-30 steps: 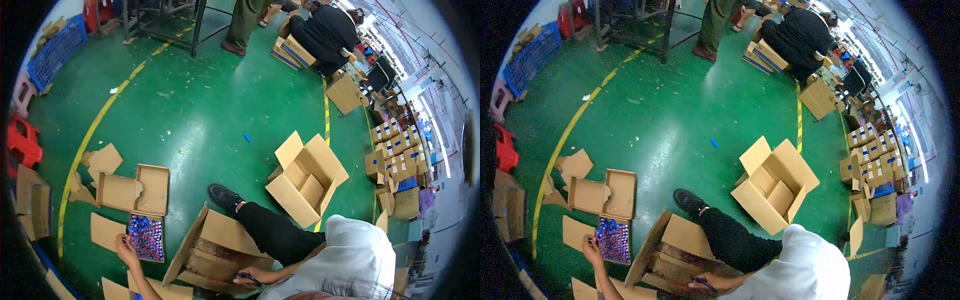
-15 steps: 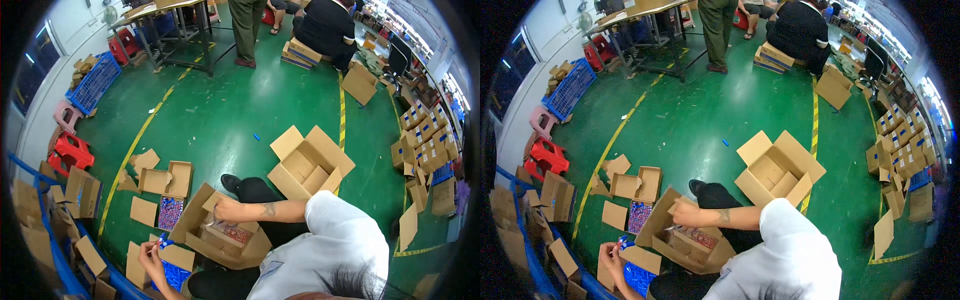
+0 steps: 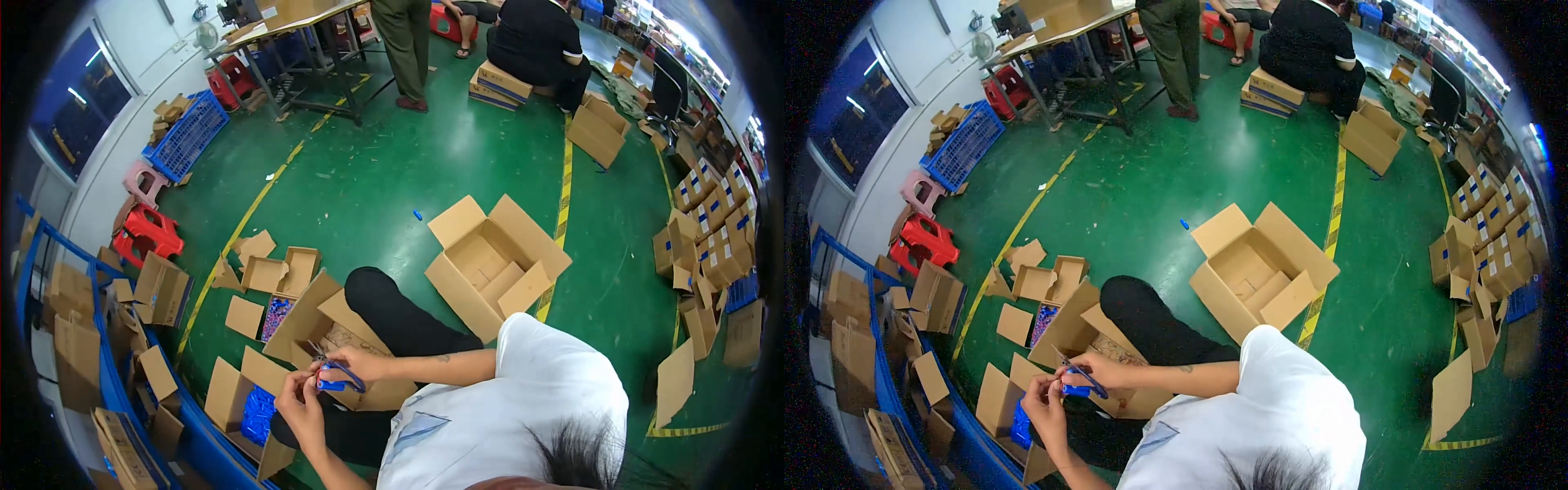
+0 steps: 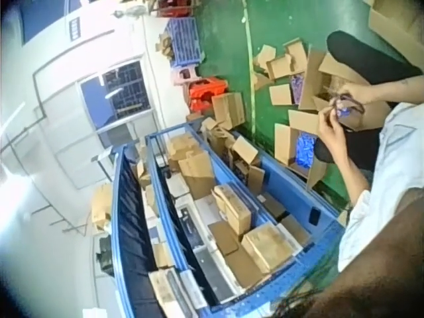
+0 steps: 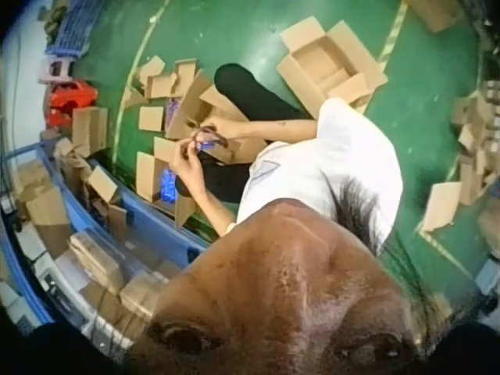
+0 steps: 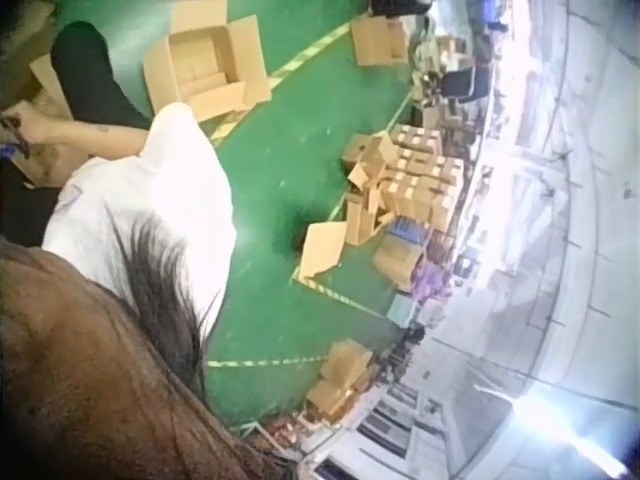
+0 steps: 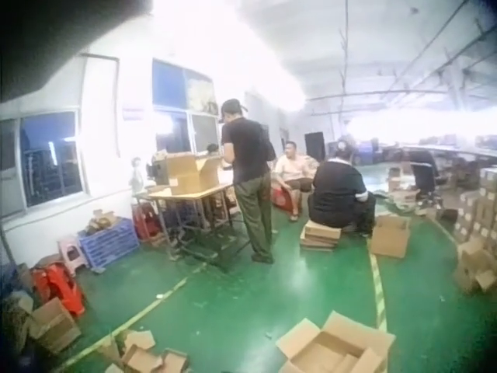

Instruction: The person assembles electronic components by cutting and stripping wires with pliers and wire cutters.

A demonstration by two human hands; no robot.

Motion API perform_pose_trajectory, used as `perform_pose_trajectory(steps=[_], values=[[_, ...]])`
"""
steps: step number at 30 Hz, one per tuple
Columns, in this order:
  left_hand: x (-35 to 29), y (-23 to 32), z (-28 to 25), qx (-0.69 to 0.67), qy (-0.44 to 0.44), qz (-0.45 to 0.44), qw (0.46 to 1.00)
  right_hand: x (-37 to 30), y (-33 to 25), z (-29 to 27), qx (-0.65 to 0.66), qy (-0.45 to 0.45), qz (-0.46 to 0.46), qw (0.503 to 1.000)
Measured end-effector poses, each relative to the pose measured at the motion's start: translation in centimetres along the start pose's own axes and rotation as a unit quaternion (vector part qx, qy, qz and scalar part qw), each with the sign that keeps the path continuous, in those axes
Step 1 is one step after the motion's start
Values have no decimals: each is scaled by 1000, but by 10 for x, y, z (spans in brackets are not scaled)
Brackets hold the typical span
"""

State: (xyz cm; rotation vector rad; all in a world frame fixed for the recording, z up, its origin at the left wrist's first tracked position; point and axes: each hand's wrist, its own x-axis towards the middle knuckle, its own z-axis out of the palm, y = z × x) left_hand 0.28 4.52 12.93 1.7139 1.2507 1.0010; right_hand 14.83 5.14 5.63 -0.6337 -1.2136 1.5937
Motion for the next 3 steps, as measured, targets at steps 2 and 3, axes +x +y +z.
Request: perform_pose_trajectory(steps=[2, 3], values=[[-14, -1, 9, 54, 23, 6, 998, -20, -3, 0, 3, 15, 59, 998], [-19, 0, 13, 52, 26, 6, 998, -26, -4, -1, 1, 12, 60, 998]])
